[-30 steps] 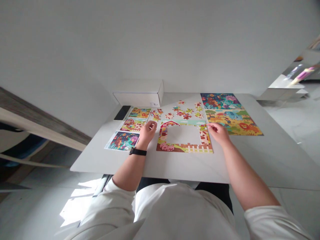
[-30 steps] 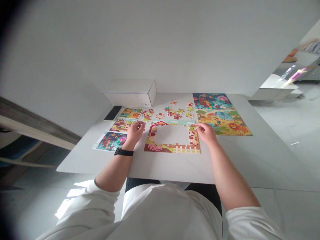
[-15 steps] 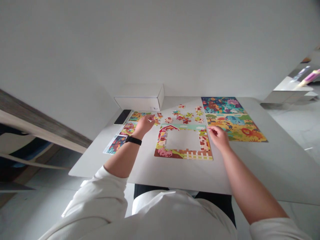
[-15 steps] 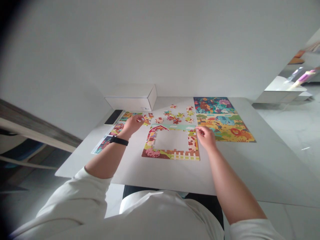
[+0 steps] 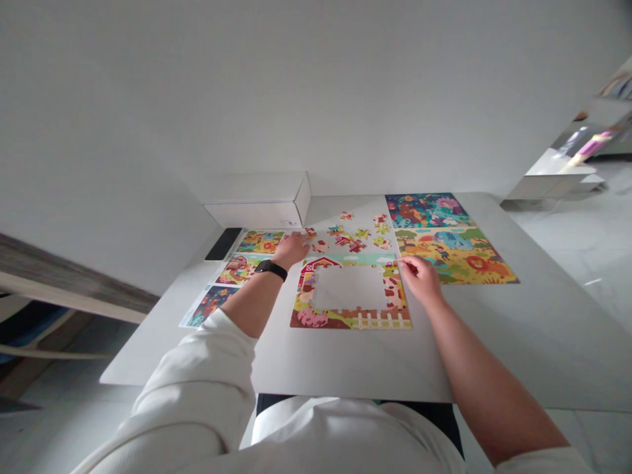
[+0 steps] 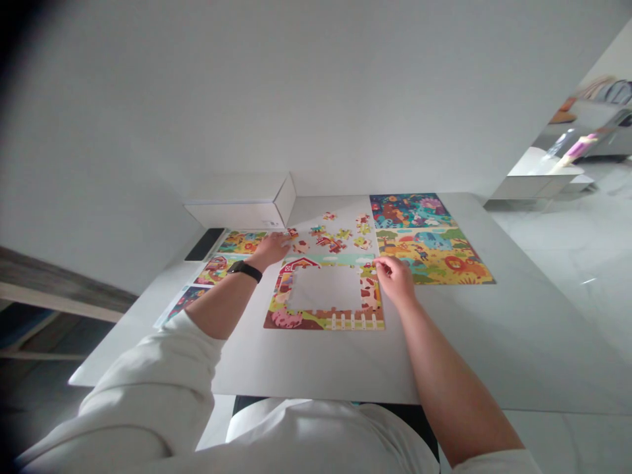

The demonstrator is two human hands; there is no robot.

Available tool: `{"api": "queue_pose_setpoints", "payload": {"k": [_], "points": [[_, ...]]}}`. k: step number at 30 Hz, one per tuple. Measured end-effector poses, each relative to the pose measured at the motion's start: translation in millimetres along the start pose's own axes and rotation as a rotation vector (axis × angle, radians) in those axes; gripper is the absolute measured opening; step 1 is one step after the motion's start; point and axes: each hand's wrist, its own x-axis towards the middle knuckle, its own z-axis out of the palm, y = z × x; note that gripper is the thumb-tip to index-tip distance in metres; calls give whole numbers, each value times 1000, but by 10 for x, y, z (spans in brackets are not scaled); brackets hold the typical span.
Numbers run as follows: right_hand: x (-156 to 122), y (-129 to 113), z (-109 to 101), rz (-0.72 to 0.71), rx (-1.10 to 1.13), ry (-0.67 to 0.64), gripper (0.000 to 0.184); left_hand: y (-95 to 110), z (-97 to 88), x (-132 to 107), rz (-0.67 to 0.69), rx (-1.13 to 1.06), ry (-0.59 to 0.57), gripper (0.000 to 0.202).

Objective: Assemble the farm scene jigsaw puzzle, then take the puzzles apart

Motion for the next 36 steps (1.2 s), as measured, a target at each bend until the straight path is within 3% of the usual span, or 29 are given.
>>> {"api": "queue_pose_setpoints", "payload": {"k": [10,16,20,23,29,36], "points": [[5,-55,6,0,-7,28,24,125,69,246,38,-37,-25,60],[1,-80,-4,-17,-21,65,22,298,-83,247,-38,-45,77,42],[-4,-82,-4,-15,-19,74,22,332,-157,235,-74,-57,16,44],[-5,-86,-6,-8,-27,72,22,347,-168,232,-83,-103,-47,34],[-3,-81,-6,3,-24,64,23,375,-150,294,-94,-127,-33,22],[-2,-60,-7,20,-20,67,23,367,-273,300,-215,-214,-140,46]]}}
